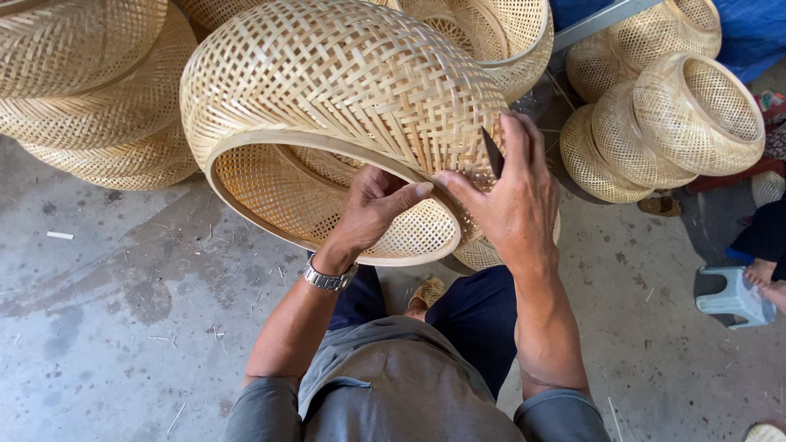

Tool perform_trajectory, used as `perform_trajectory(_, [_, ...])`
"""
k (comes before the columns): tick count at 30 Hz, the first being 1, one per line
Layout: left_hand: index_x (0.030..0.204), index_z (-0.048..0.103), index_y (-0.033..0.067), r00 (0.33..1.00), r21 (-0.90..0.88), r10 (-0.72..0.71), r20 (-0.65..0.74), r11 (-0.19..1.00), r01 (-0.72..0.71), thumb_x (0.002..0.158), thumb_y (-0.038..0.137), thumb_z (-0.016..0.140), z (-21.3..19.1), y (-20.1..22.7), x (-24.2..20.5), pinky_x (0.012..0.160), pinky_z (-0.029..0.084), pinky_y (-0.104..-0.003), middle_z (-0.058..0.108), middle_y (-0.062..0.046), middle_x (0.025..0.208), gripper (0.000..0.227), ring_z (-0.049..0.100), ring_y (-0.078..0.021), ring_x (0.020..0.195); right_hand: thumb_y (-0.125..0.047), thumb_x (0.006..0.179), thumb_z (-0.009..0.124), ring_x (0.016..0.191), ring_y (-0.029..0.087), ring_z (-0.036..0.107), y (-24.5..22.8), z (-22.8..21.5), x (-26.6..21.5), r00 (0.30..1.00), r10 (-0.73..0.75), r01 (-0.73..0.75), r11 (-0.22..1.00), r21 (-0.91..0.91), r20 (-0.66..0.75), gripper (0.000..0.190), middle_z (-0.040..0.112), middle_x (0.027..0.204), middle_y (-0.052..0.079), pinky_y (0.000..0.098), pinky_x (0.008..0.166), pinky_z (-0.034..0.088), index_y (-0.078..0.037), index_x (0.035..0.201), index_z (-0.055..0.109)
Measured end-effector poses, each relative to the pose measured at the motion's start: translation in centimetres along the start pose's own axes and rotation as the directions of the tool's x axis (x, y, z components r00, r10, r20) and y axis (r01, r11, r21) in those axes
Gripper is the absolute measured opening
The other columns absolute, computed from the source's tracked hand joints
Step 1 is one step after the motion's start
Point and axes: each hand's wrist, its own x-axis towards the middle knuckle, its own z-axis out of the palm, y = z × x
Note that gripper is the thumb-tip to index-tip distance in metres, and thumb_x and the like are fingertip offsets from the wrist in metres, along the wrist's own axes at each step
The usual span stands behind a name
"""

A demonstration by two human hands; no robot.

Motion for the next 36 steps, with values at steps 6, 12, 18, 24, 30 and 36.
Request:
perform_trajectory(6, [0.108,0.075,-0.0017,0.992,-0.05,0.022,-0.124,0.998,-0.028,0.104,0.023,0.07,1.4,-0.3,0.1,0.087,0.068,-0.035,0.078,-0.012,0.097,0.025,0.075,-0.017,0.089,-0.036,0.076,0.097,0.125,0.041,0.062,-0.2,0.0,-0.6,0.999,0.037,-0.036,0.998,0.044,-0.028,0.094,0.051,0.142,0.025,0.0487,0.098,0.058,0.002,0.144,0.045])
perform_trajectory(12, [0.11,0.072,-0.0004,0.973,-0.023,0.08,-0.218,0.996,-0.087,0.098,0.013,0.073,3.2,0.2,0.2,0.083,0.067,-0.03,0.077,-0.012,0.102,0.018,0.074,-0.0142,0.09,-0.03,0.074,0.098,0.126,0.042,0.06,-0.8,-0.1,-1.1,0.996,0.086,-0.084,0.995,0.044,-0.033,0.093,0.05,0.144,0.023,0.0496,0.099,0.056,0.0,0.144,0.045])
perform_trajectory(18, [0.108,0.073,-0.0026,0.96,0.025,0.084,-0.267,0.996,-0.08,0.098,0.008,0.072,3.6,0.1,-0.1,0.081,0.067,-0.029,0.078,-0.013,0.1,0.015,0.075,-0.0148,0.087,-0.031,0.076,0.096,0.129,0.042,0.058,-0.9,0.0,-1.5,0.997,0.069,-0.067,0.996,0.056,-0.045,0.094,0.048,0.146,0.024,0.0498,0.101,0.055,0.001,0.146,0.043])
perform_trajectory(24, [0.118,0.06,-0.0041,0.941,-0.021,0.068,-0.331,0.997,-0.079,0.1,0.014,0.071,3.2,-0.2,-0.8,0.082,0.072,-0.031,0.075,-0.013,0.104,0.028,0.077,-0.019,0.091,-0.036,0.079,0.095,0.134,0.044,0.056,-0.3,0.2,-2.3,0.998,0.026,-0.023,0.998,0.058,-0.051,0.097,0.046,0.149,0.026,0.0503,0.105,0.054,0.002,0.15,0.041])
perform_trajectory(30, [0.136,0.048,-0.0013,0.841,0.063,0.244,-0.483,0.967,-0.245,0.099,0.006,0.067,1.9,0.5,-0.6,0.082,0.064,-0.026,0.066,-0.014,0.114,0.042,0.068,-0.0155,0.095,-0.046,0.08,0.093,0.134,0.046,0.057,0.2,0.9,-2.5,0.997,-0.005,0.006,1.0,0.018,-0.081,0.101,0.047,0.148,0.032,0.0504,0.105,0.056,0.006,0.15,0.041])
perform_trajectory(36, [0.148,0.038,-0.0026,0.774,0.289,0.348,-0.529,0.932,-0.221,0.103,-0.005,0.065,3.5,0.9,-1.7,0.092,0.063,-0.029,0.066,-0.015,0.121,0.053,0.069,-0.0179,0.105,-0.048,0.084,0.09,0.133,0.046,0.058,-1.3,0.7,-3.7,0.994,-0.026,0.022,0.999,-0.032,-0.108,0.101,0.047,0.148,0.034,0.0497,0.105,0.058,0.008,0.151,0.04])
